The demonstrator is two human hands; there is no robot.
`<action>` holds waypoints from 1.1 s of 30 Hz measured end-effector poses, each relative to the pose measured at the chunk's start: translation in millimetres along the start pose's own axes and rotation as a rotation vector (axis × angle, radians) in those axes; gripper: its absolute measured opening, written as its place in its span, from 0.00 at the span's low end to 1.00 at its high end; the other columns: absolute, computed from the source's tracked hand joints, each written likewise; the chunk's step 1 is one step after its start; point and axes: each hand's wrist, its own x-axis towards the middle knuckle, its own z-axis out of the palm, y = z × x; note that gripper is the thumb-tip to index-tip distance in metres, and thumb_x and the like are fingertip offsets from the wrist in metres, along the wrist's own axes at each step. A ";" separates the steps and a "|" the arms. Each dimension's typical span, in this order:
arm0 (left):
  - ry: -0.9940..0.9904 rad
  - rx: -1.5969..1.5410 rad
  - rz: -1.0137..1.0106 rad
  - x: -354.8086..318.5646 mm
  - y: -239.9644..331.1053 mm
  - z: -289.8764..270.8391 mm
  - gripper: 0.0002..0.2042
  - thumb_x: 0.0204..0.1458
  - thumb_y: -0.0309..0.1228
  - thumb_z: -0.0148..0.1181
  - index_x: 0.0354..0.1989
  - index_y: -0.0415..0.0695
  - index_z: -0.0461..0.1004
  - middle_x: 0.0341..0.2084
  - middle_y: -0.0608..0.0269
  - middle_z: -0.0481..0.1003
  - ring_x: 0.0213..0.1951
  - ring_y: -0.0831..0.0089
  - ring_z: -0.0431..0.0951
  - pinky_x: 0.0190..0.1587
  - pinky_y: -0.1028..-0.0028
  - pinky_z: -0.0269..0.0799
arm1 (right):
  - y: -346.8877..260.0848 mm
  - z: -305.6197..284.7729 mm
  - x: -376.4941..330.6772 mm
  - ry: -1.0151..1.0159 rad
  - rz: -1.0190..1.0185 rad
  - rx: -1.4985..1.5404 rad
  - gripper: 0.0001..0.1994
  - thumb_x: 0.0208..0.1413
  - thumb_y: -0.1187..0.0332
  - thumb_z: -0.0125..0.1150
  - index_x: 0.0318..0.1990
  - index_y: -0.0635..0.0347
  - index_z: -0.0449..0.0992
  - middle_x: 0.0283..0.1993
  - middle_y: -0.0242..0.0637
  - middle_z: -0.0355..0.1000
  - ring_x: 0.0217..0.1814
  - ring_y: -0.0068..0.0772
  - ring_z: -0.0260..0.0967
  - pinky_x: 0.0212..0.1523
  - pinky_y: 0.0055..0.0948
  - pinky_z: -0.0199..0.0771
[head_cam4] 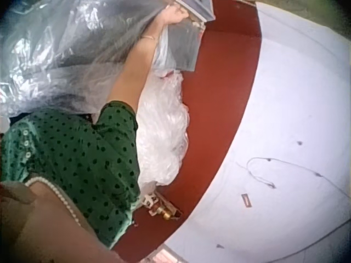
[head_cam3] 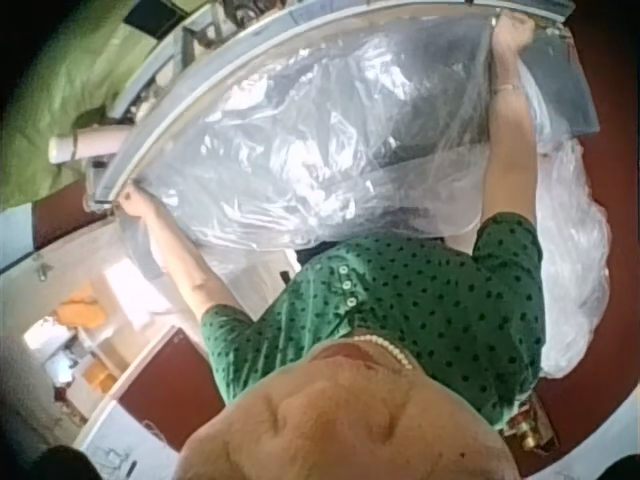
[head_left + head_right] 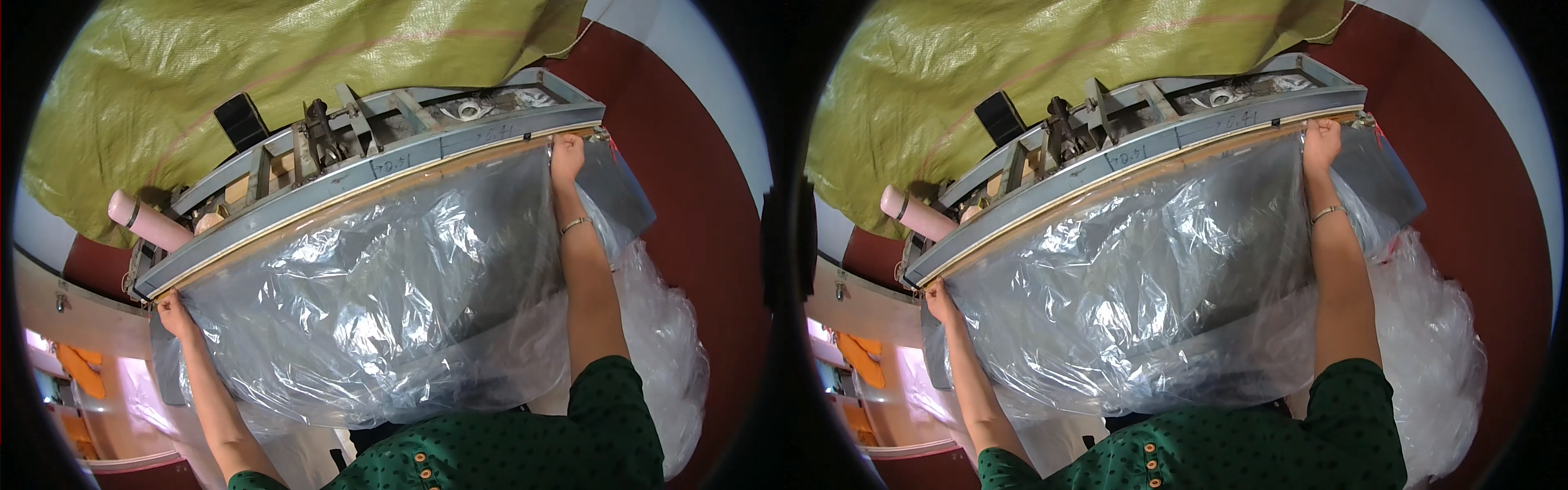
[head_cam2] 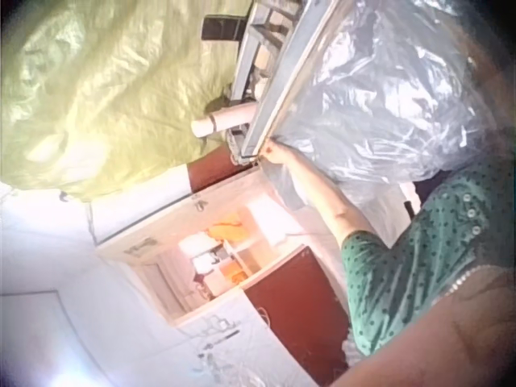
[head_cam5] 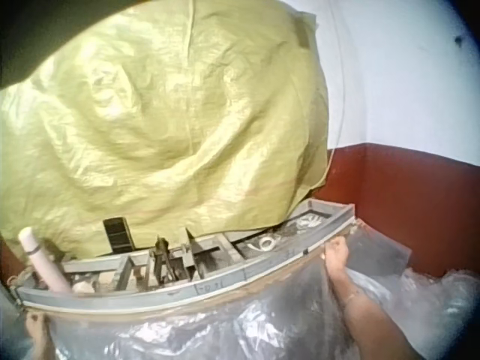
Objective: The person positions and smooths large plastic film sheets over a piece of industrial machinery by hand.
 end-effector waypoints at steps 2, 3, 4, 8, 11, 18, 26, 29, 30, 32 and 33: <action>-0.018 -0.079 0.022 11.4 -13.3 -4.2 0.09 0.46 0.31 0.58 0.24 0.42 0.65 0.19 0.72 0.64 0.22 0.83 0.61 0.28 0.83 0.59 | 11.0 -0.7 11.8 0.073 -0.030 0.055 0.09 0.43 0.68 0.56 0.30 0.64 0.66 0.25 0.36 0.69 0.27 0.28 0.66 0.34 0.26 0.65; -0.013 -0.070 0.024 18.0 -22.6 -10.6 0.09 0.46 0.31 0.58 0.24 0.42 0.65 0.19 0.72 0.64 0.22 0.83 0.61 0.28 0.83 0.59 | 11.8 2.3 9.2 0.065 -0.024 0.059 0.09 0.43 0.68 0.56 0.30 0.64 0.66 0.25 0.36 0.69 0.27 0.28 0.66 0.34 0.26 0.65; -0.042 -0.141 -0.045 23.5 -28.3 -15.0 0.09 0.46 0.31 0.58 0.24 0.43 0.65 0.20 0.72 0.64 0.23 0.83 0.61 0.28 0.83 0.58 | 9.0 2.6 8.2 0.066 -0.034 0.050 0.09 0.45 0.67 0.54 0.31 0.64 0.66 0.27 0.39 0.69 0.29 0.31 0.67 0.36 0.28 0.65; -0.120 -0.317 -0.130 22.7 -27.9 -28.3 0.10 0.49 0.35 0.54 0.28 0.41 0.65 0.21 0.71 0.65 0.26 0.82 0.61 0.29 0.82 0.59 | -11.3 -0.4 -1.6 0.092 -0.076 -0.049 0.09 0.47 0.67 0.50 0.32 0.65 0.66 0.28 0.42 0.71 0.31 0.36 0.69 0.36 0.31 0.66; -0.144 -0.076 -0.153 7.9 4.4 -18.5 0.13 0.52 0.39 0.48 0.30 0.39 0.66 0.22 0.70 0.64 0.27 0.81 0.61 0.29 0.80 0.58 | -17.0 -14.1 -2.0 0.025 -0.080 -0.070 0.10 0.47 0.65 0.53 0.31 0.64 0.67 0.27 0.41 0.71 0.29 0.37 0.69 0.35 0.31 0.67; -0.534 0.288 0.108 -6.4 36.1 -66.1 0.10 0.53 0.33 0.46 0.28 0.39 0.66 0.18 0.72 0.60 0.24 0.82 0.57 0.27 0.81 0.55 | -58.7 -62.3 -19.7 -0.284 -0.246 0.102 0.11 0.43 0.67 0.63 0.33 0.62 0.72 0.27 0.33 0.71 0.30 0.19 0.67 0.33 0.19 0.66; -0.523 0.035 0.135 -80.5 142.2 -83.5 0.05 0.53 0.30 0.48 0.29 0.43 0.64 0.18 0.74 0.61 0.21 0.87 0.59 0.23 0.85 0.55 | -87.4 -120.0 -19.6 0.128 -0.587 -0.429 0.14 0.47 0.67 0.57 0.41 0.62 0.71 0.40 0.42 0.69 0.44 0.40 0.65 0.45 0.32 0.64; -0.521 -0.111 0.077 -100.5 165.2 -106.3 0.04 0.52 0.30 0.49 0.29 0.44 0.64 0.18 0.75 0.62 0.21 0.88 0.60 0.23 0.86 0.57 | -181.7 -73.2 -116.0 -0.264 -0.706 -0.067 0.13 0.47 0.70 0.57 0.41 0.61 0.70 0.42 0.41 0.67 0.47 0.38 0.63 0.49 0.32 0.61; -0.513 -0.132 0.077 -106.2 169.9 -115.0 0.04 0.52 0.30 0.49 0.29 0.44 0.64 0.18 0.75 0.62 0.21 0.87 0.61 0.23 0.86 0.57 | -220.7 -56.1 -163.0 -0.403 -0.723 0.090 0.13 0.47 0.70 0.56 0.41 0.61 0.70 0.43 0.41 0.67 0.47 0.37 0.63 0.50 0.31 0.60; -0.509 -0.136 0.073 -113.8 175.4 -135.0 0.05 0.52 0.30 0.50 0.29 0.43 0.64 0.19 0.74 0.64 0.22 0.87 0.62 0.26 0.85 0.59 | -277.0 -31.0 -241.9 -0.826 -0.748 0.259 0.15 0.44 0.69 0.58 0.42 0.60 0.69 0.45 0.39 0.66 0.49 0.37 0.61 0.51 0.32 0.59; -0.530 -0.125 0.092 -117.2 182.5 -138.4 0.05 0.52 0.30 0.50 0.29 0.42 0.64 0.19 0.74 0.64 0.23 0.86 0.63 0.27 0.85 0.60 | -293.5 -15.0 -269.7 -0.912 -0.951 0.349 0.17 0.42 0.68 0.61 0.42 0.60 0.69 0.45 0.40 0.65 0.49 0.39 0.61 0.50 0.33 0.60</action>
